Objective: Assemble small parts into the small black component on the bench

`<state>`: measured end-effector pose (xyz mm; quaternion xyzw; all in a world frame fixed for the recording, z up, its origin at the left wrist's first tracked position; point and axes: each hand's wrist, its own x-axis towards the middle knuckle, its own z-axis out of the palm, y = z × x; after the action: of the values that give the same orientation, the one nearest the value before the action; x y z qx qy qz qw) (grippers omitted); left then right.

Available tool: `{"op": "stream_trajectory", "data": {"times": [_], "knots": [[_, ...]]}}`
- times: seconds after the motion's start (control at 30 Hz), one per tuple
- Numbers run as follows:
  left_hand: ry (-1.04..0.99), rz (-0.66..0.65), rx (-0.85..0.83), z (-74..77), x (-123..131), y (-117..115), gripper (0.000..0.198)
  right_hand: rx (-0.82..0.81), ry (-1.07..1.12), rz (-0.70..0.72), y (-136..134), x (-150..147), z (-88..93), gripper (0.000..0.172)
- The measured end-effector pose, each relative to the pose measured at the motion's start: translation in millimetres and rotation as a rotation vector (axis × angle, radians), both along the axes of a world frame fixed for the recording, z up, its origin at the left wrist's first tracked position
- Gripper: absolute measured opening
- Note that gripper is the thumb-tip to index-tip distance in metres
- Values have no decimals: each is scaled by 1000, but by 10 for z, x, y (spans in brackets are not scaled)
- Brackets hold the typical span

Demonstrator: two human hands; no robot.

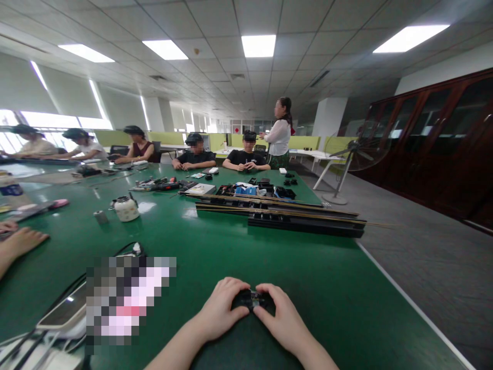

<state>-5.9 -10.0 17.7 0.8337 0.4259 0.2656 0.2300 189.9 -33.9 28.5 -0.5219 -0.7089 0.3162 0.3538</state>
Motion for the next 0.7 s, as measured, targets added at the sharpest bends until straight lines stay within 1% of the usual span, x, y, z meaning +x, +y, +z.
{"op": "stream_trajectory", "data": {"times": [0.1, 0.47, 0.7], "knots": [[10, 0, 1, 6, -2, -10, 37, -24, 31, -18, 16, 11, -11, 24], [-2, 15, -5, 46, 17, -30, 45, -30, 58, -33, 37, 21, -39, 24], [-4, 2, -1, 31, 13, -21, 39, -24, 46, -28, 42, 22, -40, 24]]}}
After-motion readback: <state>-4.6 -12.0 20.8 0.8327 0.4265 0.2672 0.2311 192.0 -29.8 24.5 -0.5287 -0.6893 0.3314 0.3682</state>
